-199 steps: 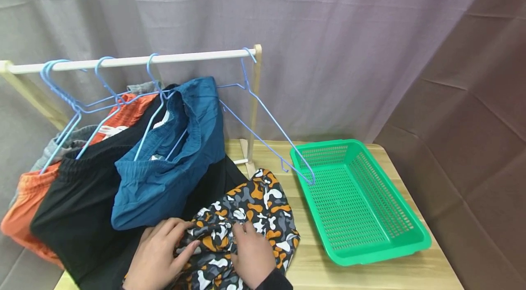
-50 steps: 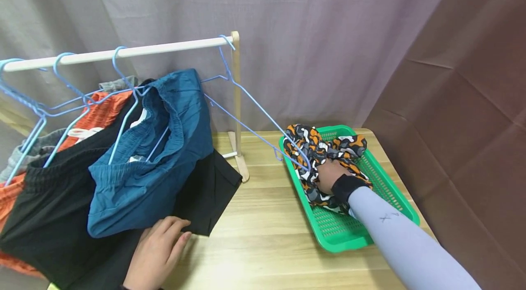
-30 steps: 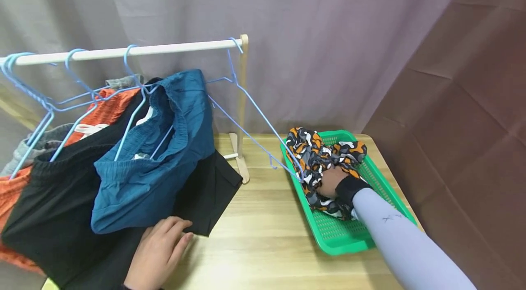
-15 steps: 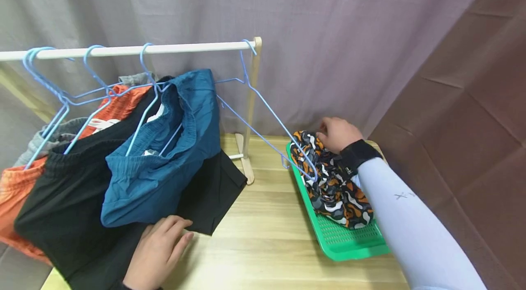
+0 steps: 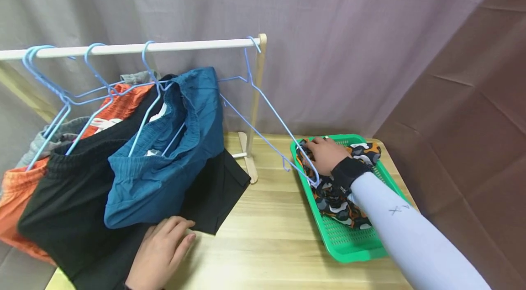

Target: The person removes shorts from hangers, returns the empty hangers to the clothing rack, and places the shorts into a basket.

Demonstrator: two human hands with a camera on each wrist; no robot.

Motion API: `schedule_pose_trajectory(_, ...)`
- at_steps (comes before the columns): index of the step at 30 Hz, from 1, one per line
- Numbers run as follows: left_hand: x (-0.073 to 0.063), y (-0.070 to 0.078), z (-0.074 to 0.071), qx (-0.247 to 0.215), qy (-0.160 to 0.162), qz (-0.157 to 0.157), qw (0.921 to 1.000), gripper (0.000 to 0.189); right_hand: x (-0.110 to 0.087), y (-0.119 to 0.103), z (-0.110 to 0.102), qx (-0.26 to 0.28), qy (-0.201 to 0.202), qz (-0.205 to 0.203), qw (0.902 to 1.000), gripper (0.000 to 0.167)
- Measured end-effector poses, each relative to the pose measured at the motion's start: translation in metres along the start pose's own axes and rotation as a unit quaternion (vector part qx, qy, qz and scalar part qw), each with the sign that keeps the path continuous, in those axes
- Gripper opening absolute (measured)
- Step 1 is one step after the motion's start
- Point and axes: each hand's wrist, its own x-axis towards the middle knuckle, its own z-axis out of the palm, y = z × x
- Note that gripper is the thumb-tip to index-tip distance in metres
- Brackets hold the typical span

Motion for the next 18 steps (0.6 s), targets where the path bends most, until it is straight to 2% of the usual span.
schedule_pose_trajectory(2,0.001,0.0,0.003,-0.005,0.005,0.008,0.9999,0.028,-0.01,0.005,0.01,-0.009,0.013,-0.023,0.9996,0.057)
schedule_pose_trajectory(5,0.001,0.001,0.006,-0.012,0.013,0.023,0.9996,0.027,-0.02,0.009,0.03,-0.021,0.013,-0.034,0.9991,0.058)
schedule_pose_trajectory(8,0.003,0.003,0.005,-0.011,0.011,0.024,0.9996,0.027,-0.018,0.011,0.049,-0.043,0.013,-0.041,0.9982,0.056)
schedule_pose_trajectory(14,0.006,0.008,0.004,0.0,-0.011,0.009,0.9999,0.028,-0.01,0.012,0.072,-0.054,0.029,-0.058,0.9964,0.051)
schedule_pose_trajectory(16,0.006,0.009,0.004,0.003,-0.015,0.006,0.9999,0.028,-0.008,0.016,0.079,-0.054,0.028,-0.058,0.9965,0.049)
schedule_pose_trajectory(18,0.006,0.01,0.005,0.006,-0.017,0.005,0.9998,0.029,-0.005,0.019,0.085,-0.055,0.008,-0.045,0.9974,0.046)
